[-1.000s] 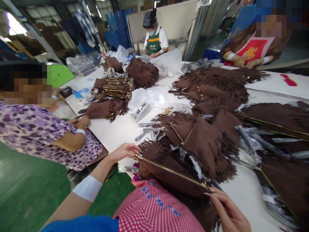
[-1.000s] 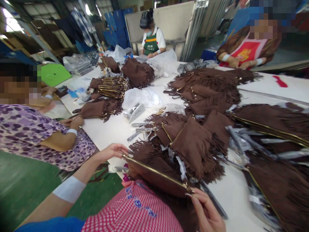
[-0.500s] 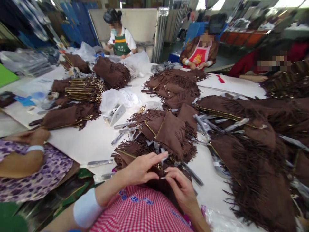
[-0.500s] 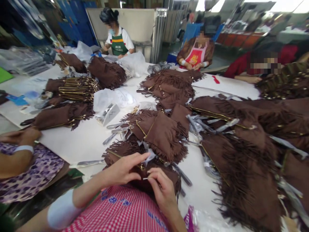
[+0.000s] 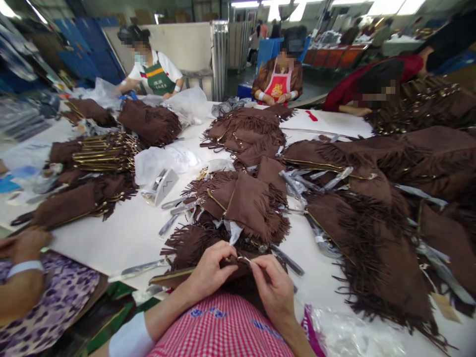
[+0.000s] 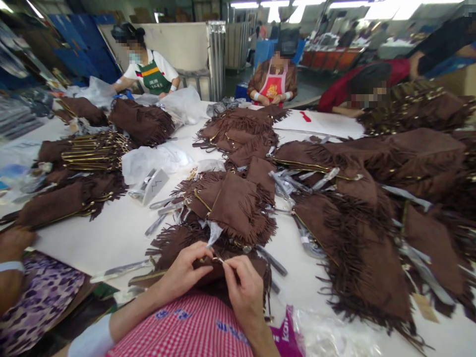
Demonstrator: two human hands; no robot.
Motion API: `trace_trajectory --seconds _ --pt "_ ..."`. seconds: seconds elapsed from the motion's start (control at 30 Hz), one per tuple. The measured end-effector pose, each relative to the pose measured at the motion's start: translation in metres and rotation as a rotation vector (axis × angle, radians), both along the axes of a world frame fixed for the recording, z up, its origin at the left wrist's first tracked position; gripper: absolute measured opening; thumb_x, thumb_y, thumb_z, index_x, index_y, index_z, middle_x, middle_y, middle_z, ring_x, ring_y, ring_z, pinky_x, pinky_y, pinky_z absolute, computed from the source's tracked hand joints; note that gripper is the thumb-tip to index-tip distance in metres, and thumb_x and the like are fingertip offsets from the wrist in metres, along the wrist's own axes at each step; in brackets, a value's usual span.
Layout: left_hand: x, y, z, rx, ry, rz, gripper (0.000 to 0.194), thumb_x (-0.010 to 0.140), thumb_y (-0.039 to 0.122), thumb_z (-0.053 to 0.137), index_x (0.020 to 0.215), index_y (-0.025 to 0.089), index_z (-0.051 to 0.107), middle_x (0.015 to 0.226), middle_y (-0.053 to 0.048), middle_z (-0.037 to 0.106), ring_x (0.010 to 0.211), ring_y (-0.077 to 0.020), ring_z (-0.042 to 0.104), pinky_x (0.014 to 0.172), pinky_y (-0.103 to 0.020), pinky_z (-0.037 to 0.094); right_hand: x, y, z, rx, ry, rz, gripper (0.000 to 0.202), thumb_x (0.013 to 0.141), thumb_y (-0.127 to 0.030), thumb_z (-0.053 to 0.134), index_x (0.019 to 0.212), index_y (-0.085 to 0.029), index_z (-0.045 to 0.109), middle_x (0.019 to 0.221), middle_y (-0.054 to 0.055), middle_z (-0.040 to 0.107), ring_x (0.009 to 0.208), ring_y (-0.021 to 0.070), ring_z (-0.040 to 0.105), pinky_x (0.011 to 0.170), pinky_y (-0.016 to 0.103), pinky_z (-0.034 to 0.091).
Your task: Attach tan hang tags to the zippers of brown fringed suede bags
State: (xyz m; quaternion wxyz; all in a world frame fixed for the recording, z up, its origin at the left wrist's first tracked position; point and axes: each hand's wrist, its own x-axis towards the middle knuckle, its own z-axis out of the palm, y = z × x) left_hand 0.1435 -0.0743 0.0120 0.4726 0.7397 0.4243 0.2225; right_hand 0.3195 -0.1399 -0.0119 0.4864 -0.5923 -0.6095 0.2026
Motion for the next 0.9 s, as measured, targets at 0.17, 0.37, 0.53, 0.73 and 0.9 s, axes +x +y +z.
trace_trajectory --seconds 0.17,0.37,0.53,0.73,0.9 --pt "0.004 -0.006 -0.003 -0.031 -0.057 0.077 0.003 0.08 0.02 0.065 0.077 0.019 0.063 0.082 -0.003 0.061 0.082 -0.0174 0.056 0.075 -0.029 0.042 -0.003 0.0 -0.001 0.042 -0.064 0.064 0.012 0.092 -0.018 0.055 0.084 -0.022 0.063 0.076 0.001 0.067 0.07 0.0143 0.065 0.064 0.025 0.05" --pt "0.004 -0.007 -0.006 -0.011 -0.067 0.082 0.002 0.082 0.02 0.064 0.08 0.019 0.065 0.084 -0.003 0.06 0.085 -0.0174 0.055 0.076 -0.029 0.042 -0.003 -0.001 -0.003 0.032 -0.092 0.094 0.014 0.093 -0.018 0.054 0.084 -0.022 0.064 0.075 0.002 0.068 0.068 0.015 0.065 0.063 0.026 0.052" --pt "0.004 -0.007 -0.007 -0.007 -0.059 0.095 0.005 0.083 0.023 0.065 0.079 0.019 0.064 0.083 -0.003 0.059 0.084 -0.0181 0.055 0.076 -0.03 0.042 -0.002 -0.003 -0.004 0.096 -0.118 0.113 0.012 0.091 -0.017 0.056 0.086 -0.022 0.065 0.078 0.003 0.071 0.071 0.0159 0.068 0.065 0.027 0.054" --pt "0.004 -0.006 -0.005 -0.019 -0.067 0.087 0.005 0.082 0.024 0.065 0.079 0.019 0.064 0.082 -0.003 0.059 0.083 -0.0175 0.055 0.076 -0.028 0.042 -0.003 0.0 -0.008 0.085 -0.092 0.114 0.013 0.091 -0.017 0.056 0.087 -0.022 0.067 0.079 0.004 0.072 0.073 0.0171 0.068 0.067 0.028 0.055" --pt "0.004 -0.008 -0.006 -0.014 -0.073 0.073 0.002 0.081 0.017 0.066 0.081 0.019 0.065 0.083 -0.002 0.059 0.084 -0.0166 0.055 0.076 -0.027 0.041 -0.005 0.002 -0.013 0.069 -0.065 0.103 0.013 0.091 -0.015 0.056 0.086 -0.022 0.066 0.078 0.003 0.071 0.072 0.0167 0.067 0.067 0.028 0.054"
